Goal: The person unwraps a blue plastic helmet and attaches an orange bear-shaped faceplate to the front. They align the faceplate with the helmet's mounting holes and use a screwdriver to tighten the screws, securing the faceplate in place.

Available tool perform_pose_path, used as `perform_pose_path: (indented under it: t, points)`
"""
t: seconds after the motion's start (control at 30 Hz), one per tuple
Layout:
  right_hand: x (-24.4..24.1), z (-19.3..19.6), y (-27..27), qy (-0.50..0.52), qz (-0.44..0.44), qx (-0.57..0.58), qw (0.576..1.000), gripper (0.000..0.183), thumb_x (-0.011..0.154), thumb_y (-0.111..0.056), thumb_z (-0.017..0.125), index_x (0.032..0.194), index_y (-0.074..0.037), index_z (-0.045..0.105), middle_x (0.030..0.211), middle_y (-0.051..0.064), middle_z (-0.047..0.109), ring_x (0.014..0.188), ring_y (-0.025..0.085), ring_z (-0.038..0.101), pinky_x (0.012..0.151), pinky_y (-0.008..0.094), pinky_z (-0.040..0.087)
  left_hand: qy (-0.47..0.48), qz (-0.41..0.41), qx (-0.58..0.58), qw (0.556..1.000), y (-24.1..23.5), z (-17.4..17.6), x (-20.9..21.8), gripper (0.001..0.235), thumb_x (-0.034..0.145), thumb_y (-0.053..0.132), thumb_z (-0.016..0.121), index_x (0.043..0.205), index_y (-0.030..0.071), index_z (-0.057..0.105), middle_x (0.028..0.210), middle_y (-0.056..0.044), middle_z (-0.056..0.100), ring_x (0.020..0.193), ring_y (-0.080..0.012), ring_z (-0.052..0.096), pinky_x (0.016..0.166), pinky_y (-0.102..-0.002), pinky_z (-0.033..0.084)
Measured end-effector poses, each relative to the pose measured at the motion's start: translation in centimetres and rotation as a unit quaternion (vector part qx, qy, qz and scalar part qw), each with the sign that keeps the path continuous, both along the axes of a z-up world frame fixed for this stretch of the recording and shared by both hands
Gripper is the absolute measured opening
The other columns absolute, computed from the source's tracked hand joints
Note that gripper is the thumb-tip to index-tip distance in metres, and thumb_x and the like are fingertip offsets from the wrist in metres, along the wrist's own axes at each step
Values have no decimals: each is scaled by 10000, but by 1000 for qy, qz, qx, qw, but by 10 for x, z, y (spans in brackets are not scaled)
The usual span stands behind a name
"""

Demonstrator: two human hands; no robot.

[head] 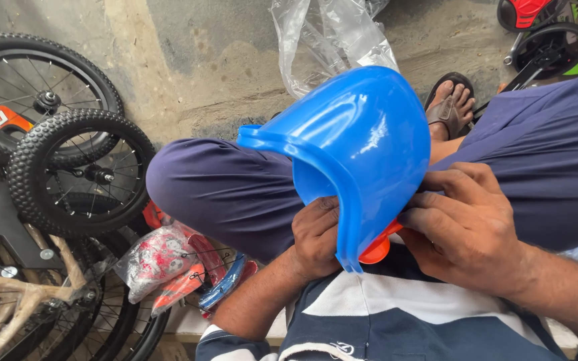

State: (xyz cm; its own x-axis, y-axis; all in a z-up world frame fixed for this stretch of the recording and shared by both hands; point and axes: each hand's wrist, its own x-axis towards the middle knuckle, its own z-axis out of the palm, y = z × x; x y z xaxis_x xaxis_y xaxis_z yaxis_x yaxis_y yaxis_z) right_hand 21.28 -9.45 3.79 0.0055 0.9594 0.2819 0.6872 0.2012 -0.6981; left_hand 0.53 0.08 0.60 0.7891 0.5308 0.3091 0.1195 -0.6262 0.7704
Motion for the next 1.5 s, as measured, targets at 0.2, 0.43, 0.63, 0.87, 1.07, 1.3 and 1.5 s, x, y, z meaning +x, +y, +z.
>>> perform_pose_path:
  t: [0.2,0.43,0.63,0.87,1.07,1.3,1.5]
  points:
    - [-1,-2,-2,6,4,-6,1000,263,642,-52,828,830,-92,648,907,67,724,980,302,697,881,467,458,-1,-13,6,1000,4,2,3,268,904,171,828,1119,41,735,1116,-123,772,1075,-267,776,978,-393,642]
    - [0,-5,-1,7,6,-7,1000,258,662,-87,843,836,-89,654,945,63,738,1013,317,692,896,470,444,4,-9,-35,999,1,-3,2,341,880,144,857,1167,30,712,1149,-138,750,1054,-277,766,911,-376,640]
    - [-3,-7,2,-8,-9,18,1000,236,698,-46,832,880,-76,685,984,76,748,1033,297,697,917,455,442,12,4,-47,999,-1,-5,-1,336,897,112,849,1196,53,707,1191,-120,748,1082,-260,769,945,-356,652]
    - [-2,-10,2,-3,10,30,999,218,695,-59,829,861,-60,689,964,104,747,1009,289,698,931,459,461,15,7,-45,999,-2,-6,-1,310,895,130,848,1164,49,716,1162,-110,749,1095,-263,764,950,-364,650]
    - [-3,-11,1,-19,5,23,1000,199,686,-16,812,842,-53,693,930,99,750,1002,298,705,916,460,468,8,17,-47,999,-3,-5,-1,303,900,138,843,1157,47,713,1167,-121,741,1097,-280,761,953,-364,644]
    - [-11,-15,-5,-7,-14,20,1000,218,693,-13,822,851,-61,679,957,101,747,1019,298,698,935,455,459,-5,10,-96,995,-4,-4,0,341,885,98,848,1183,32,695,1168,-140,734,1077,-263,758,926,-358,641]
    - [-9,-25,-5,7,-10,10,1000,215,717,0,817,866,-74,681,986,81,751,1048,290,698,938,440,442,10,5,-87,996,-3,-5,1,333,904,39,821,1206,10,684,1205,-163,728,1112,-289,754,964,-379,638]
